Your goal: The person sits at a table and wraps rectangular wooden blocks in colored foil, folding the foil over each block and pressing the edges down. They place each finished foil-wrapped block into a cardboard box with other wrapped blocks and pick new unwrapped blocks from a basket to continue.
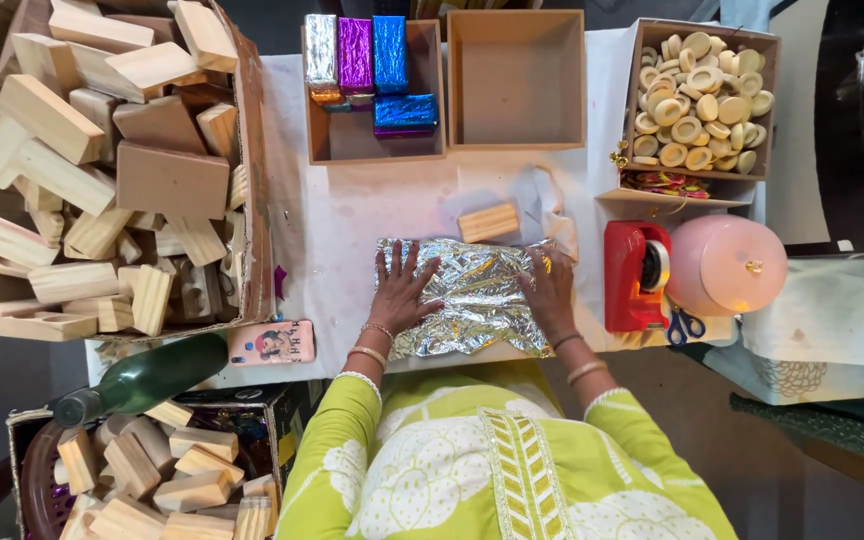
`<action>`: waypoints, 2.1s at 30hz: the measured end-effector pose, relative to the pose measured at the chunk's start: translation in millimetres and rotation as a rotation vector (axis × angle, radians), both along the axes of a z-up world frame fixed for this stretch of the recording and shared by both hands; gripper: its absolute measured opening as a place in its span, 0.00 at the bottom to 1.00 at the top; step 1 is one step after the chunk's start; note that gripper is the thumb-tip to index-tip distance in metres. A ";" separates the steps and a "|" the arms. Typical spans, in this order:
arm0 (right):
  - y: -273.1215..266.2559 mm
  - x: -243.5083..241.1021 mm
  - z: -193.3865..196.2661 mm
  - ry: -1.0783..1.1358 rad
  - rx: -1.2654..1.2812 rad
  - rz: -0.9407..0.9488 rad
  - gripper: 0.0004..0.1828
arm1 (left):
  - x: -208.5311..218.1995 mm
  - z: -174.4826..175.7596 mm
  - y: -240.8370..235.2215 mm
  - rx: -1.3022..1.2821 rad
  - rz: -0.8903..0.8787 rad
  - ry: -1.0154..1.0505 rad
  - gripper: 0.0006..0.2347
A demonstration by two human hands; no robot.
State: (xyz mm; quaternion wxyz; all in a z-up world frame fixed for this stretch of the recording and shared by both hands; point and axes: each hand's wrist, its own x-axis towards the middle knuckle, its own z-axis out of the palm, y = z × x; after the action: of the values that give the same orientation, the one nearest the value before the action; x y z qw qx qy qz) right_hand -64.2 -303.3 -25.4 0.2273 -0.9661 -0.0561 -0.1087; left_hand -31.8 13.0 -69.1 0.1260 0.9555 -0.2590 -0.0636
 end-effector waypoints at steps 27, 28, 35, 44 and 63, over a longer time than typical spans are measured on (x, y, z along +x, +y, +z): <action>-26.1 -90.4 -38.4 0.248 0.490 -0.347 0.16 | -23.8 8.2 -22.7 -0.019 0.018 0.002 0.34; -29.7 -89.0 -44.6 0.245 0.488 -0.339 0.16 | -25.4 4.8 -24.1 -0.021 0.025 -0.003 0.34; -27.4 -68.1 -8.2 0.375 1.039 -0.332 0.23 | -57.9 -16.9 -32.0 -0.080 -0.019 -0.084 0.27; 65.7 -23.8 55.1 0.546 1.211 0.239 0.17 | -80.4 -55.8 -38.7 -0.443 -0.005 0.062 0.25; 74.1 29.9 -65.5 1.148 1.503 0.351 0.12 | -150.5 -7.3 26.6 -1.680 0.201 0.984 0.17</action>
State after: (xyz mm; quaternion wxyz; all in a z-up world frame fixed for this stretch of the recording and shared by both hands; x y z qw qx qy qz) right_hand -34.3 -229.2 -90.9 0.7929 -0.4521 0.0042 0.4086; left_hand -182.3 39.6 -76.4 0.8642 0.4392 -0.0558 -0.2391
